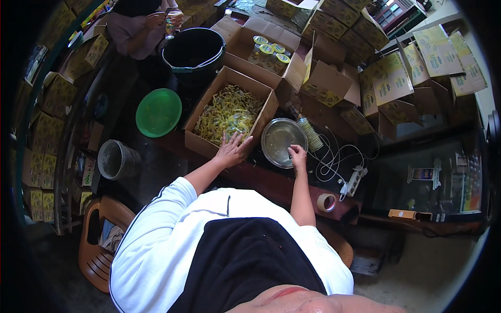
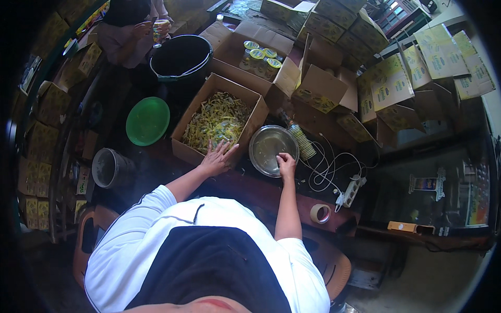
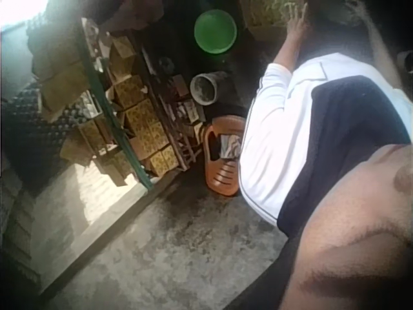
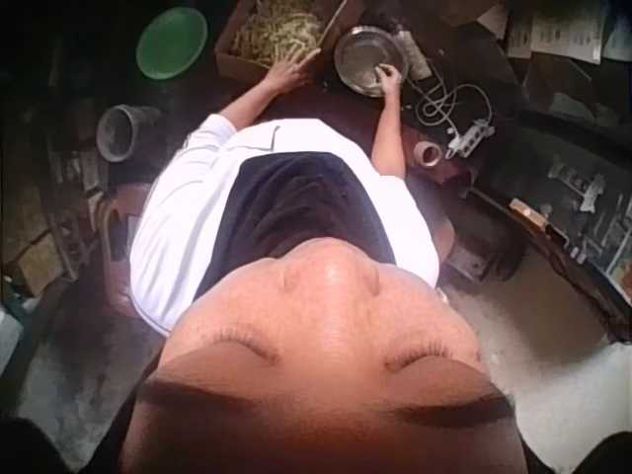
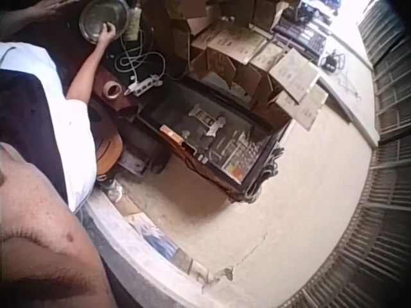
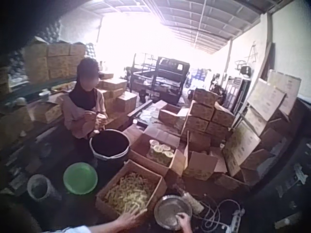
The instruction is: The person takes plastic cups containing a yellow product, dips the rims into a bowl of liquid, and applies transparent seals to the tops.
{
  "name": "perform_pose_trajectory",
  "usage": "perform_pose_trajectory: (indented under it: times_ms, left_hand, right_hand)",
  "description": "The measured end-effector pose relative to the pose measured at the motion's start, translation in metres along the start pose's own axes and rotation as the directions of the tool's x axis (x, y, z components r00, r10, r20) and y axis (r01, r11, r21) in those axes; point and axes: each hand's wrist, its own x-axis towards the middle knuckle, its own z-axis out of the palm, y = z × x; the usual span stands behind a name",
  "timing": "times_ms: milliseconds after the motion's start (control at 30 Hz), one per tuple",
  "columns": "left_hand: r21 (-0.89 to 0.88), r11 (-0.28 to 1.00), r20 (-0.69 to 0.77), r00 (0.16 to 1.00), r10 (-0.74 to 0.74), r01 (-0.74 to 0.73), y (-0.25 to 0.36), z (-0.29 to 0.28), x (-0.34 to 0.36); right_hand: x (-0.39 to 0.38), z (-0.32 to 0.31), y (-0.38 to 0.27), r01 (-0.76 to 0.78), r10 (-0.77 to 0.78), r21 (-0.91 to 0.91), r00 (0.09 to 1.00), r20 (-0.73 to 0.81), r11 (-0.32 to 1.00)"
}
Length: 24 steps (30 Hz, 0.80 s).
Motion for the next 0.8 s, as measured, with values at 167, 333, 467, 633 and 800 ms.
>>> perform_pose_trajectory:
  times_ms: [167, 333, 467, 633, 800]
  left_hand:
    - [-0.014, 1.000, 0.053, 0.999, -0.001, 0.002, 0.001, -0.006, 0.001]
    - [-0.030, 1.000, 0.058, 0.998, 0.006, -0.004, 0.001, -0.008, 0.002]
    - [-0.025, 1.000, 0.071, 0.997, -0.003, 0.005, 0.001, -0.009, 0.004]
    - [-0.024, 1.000, 0.123, 0.992, 0.008, -0.005, 0.004, -0.016, 0.005]
    - [-0.039, 0.999, 0.126, 0.992, -0.013, 0.018, 0.001, -0.016, 0.004]
  right_hand:
    - [-0.018, -0.024, 0.014, -0.064, 0.146, 0.392, 0.972, -0.183, 0.918]
    - [-0.044, -0.036, 0.053, -0.211, 0.469, 0.747, 0.870, -0.151, 0.630]
    - [-0.066, -0.034, 0.076, -0.253, 0.535, 0.762, 0.833, -0.142, 0.596]
    - [-0.077, -0.013, 0.121, -0.296, 0.524, 0.658, 0.833, -0.178, 0.693]
    - [-0.077, -0.006, 0.107, -0.336, 0.448, 0.365, 0.847, -0.286, 0.869]
